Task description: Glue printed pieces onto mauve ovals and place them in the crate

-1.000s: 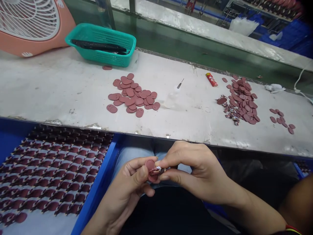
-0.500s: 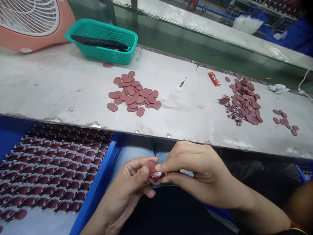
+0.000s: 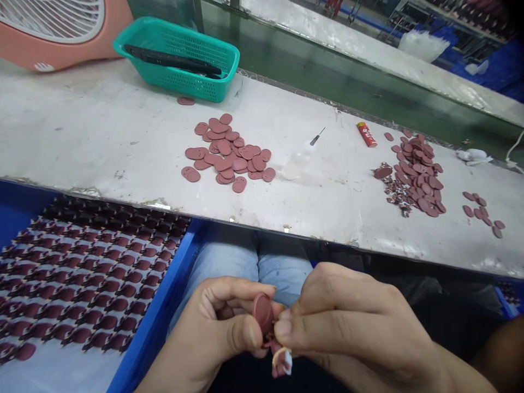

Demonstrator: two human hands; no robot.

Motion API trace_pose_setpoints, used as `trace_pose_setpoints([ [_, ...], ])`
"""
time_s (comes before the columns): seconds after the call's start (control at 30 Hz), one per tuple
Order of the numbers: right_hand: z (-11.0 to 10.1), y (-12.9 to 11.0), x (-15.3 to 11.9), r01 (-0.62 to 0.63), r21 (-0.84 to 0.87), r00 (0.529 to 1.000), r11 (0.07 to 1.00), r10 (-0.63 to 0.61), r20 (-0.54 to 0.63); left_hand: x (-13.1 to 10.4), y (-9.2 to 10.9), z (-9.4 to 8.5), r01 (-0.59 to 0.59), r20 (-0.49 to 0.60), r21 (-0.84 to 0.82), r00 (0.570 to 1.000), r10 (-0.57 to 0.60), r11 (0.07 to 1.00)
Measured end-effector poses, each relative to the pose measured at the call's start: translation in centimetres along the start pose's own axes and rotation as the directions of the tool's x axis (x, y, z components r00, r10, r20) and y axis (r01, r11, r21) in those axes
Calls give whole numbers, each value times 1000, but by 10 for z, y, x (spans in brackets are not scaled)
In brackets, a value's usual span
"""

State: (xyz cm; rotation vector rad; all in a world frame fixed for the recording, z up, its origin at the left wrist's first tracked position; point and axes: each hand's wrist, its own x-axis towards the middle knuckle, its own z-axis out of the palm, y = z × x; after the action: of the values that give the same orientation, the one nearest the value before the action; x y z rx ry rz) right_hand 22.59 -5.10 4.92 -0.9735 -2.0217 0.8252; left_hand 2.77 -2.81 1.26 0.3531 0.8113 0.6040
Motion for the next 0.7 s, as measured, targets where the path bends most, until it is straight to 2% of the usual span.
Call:
trace_pose_setpoints([
  [0.17,-2,-4,2,7,6,1000,1000,-8,23,-2,-2,-1,2,-5,38,1000,-2,999],
  [0.7,8,10,-2,5,66,999,998,-2,-33,2,-1,0,35,13,-15,999,-35,999],
])
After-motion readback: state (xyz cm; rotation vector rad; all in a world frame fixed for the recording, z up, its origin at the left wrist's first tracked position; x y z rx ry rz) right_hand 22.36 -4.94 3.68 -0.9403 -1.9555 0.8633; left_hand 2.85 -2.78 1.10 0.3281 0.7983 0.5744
